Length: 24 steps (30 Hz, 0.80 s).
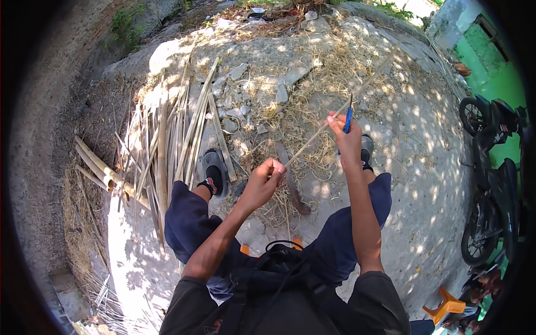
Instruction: The person uses a knife to shave and smooth thin bamboo strips while sitting outdoors, handling one strip at a time and moving it through their hands to reach different sections.
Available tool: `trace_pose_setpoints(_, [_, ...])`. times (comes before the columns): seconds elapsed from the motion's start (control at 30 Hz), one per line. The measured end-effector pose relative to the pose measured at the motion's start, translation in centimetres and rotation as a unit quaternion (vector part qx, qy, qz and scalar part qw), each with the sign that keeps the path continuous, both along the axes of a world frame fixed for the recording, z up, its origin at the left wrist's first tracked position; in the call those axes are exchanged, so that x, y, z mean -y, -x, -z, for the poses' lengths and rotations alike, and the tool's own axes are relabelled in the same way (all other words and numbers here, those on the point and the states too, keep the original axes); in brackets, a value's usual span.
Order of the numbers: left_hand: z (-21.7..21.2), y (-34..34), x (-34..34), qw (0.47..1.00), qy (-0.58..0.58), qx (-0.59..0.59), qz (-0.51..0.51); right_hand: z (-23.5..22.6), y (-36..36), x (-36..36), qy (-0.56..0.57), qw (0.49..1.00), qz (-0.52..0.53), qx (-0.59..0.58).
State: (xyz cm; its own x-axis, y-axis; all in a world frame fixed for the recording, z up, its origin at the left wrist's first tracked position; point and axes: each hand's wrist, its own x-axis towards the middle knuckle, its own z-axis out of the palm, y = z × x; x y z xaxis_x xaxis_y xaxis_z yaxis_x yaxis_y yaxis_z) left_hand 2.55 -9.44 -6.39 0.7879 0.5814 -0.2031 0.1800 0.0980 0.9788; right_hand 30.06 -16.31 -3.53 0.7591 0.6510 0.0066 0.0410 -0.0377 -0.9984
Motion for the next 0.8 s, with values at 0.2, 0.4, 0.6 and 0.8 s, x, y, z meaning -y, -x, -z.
trace_pose_setpoints(0.2, [-0.9,-0.8,0.0,0.993,0.084,0.077,-0.041,0.2,2.8,0.2,0.0,0.99,-0.05,0.135])
trace_pose_setpoints(0.4, [-3.0,0.2,-0.8,0.974,0.202,0.099,-0.036,1.4,6.2,1.2,0.016,0.904,-0.16,0.397])
trace_pose_setpoints(0.6, [-3.9,0.3,-0.9,0.967,0.23,0.105,-0.042,0.7,6.8,1.0,0.032,0.901,-0.204,0.382])
trace_pose_setpoints(0.8, [-3.5,0.4,-1.1,0.977,0.179,0.107,-0.054,0.6,6.9,0.7,0.031,0.896,-0.197,0.396])
